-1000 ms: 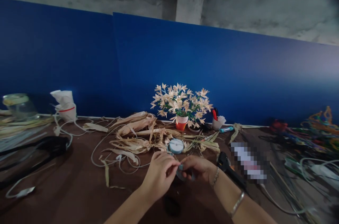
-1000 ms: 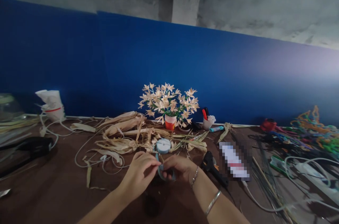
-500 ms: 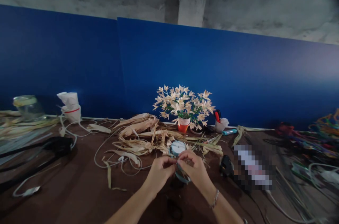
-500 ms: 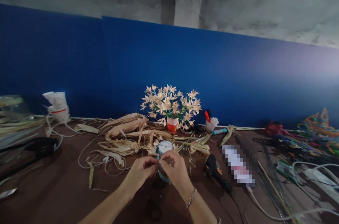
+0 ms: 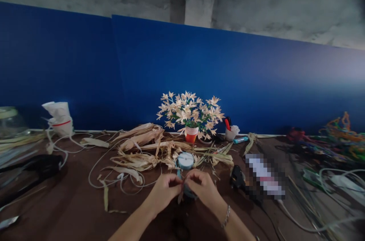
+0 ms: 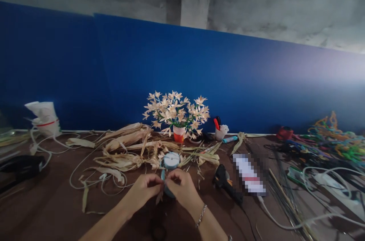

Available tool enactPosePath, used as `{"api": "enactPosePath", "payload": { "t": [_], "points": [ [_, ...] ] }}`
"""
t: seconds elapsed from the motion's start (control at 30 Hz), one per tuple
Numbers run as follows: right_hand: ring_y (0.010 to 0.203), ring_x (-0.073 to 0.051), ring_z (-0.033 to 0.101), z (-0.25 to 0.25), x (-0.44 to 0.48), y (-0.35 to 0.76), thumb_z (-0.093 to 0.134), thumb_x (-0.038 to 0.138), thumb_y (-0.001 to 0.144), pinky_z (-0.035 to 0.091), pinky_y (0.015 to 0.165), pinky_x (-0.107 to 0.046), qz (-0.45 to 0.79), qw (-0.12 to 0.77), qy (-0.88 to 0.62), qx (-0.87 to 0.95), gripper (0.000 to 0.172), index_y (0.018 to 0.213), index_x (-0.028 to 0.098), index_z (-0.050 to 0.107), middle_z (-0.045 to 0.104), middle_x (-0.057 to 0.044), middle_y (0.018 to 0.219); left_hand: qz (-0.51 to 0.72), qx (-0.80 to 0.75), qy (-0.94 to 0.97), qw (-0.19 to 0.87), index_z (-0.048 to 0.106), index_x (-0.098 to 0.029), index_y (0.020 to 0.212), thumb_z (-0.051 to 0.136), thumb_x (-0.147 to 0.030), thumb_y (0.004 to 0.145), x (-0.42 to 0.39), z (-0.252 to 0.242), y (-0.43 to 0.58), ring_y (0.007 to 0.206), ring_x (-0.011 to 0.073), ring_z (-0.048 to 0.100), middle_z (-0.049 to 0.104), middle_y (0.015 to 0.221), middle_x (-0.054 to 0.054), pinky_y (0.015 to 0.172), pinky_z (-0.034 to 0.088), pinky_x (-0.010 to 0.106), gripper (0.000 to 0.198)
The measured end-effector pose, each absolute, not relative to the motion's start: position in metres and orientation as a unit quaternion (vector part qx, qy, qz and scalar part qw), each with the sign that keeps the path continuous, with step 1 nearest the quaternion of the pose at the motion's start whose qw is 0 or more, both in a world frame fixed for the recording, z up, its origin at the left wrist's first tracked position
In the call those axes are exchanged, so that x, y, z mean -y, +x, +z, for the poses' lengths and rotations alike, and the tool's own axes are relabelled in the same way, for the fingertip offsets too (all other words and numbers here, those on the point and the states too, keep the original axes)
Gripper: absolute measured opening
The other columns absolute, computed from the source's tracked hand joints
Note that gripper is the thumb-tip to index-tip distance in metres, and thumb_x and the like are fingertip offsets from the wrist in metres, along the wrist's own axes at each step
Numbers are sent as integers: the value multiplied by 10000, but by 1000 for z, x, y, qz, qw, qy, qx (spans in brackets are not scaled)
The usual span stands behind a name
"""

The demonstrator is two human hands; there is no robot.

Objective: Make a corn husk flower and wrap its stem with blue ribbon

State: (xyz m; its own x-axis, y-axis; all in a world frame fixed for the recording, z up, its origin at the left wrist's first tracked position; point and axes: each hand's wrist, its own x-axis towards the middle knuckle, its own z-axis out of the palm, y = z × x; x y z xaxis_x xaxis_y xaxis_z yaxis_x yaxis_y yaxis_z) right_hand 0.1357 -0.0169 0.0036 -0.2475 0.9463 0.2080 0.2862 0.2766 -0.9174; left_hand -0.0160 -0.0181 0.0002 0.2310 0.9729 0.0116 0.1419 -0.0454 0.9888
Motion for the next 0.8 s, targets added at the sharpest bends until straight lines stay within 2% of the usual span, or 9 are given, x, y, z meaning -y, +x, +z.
{"api": "enactPosePath", "payload": {
  "t": [0.13, 0.3, 0.4, 0.57, 0.67, 0.8],
  "points": [
    [730, -147, 540, 5, 22, 136, 520, 250, 723, 424, 664, -229, 395, 418, -429, 697, 162, 847, 164, 579, 608, -27, 789, 433, -482, 554, 522, 623, -126, 631, 611, -293, 600, 15, 1, -21, 517, 123, 494, 587, 535, -7, 514, 343, 214, 170],
    [694, -168, 542, 7, 9, 158, 456, 279, 760, 420, 630, -257, 265, 493, -533, 635, 170, 819, 162, 564, 612, -56, 776, 487, -463, 475, 569, 585, -134, 615, 639, -314, 590, 7, 7, -36, 440, 86, 428, 525, 465, -35, 462, 280, 197, 189],
    [660, -172, 540, 8, 1, 172, 456, 261, 747, 408, 607, -261, 208, 486, -570, 629, 143, 768, 172, 565, 614, -52, 732, 507, -445, 441, 591, 556, -137, 572, 640, -302, 599, 2, 12, -46, 433, 76, 414, 501, 448, -44, 464, 272, 192, 187],
    [636, -152, 547, 10, 15, 161, 466, 191, 704, 396, 602, -237, 224, 338, -541, 737, 139, 668, 177, 600, 620, -29, 674, 557, -435, 384, 594, 537, -139, 550, 664, -284, 570, -3, 15, -54, 457, 81, 444, 512, 469, -45, 482, 295, 194, 194],
    [711, -154, 541, 13, 37, 144, 524, 208, 660, 396, 648, -231, 238, 218, -449, 833, 127, 743, 188, 618, 615, -23, 746, 568, -422, 381, 595, 529, -141, 550, 666, -278, 570, -5, 13, -54, 464, 74, 438, 505, 486, -50, 483, 294, 191, 195],
    [926, -257, 476, 19, 59, 124, 599, 238, 576, 373, 795, -350, 159, 115, -429, 882, 388, 953, 157, 568, 550, -110, 987, 566, -415, 401, 589, 534, -145, 585, 650, -303, 595, -6, 9, -53, 476, 71, 428, 495, 507, -50, 480, 289, 187, 196]
  ]
}}
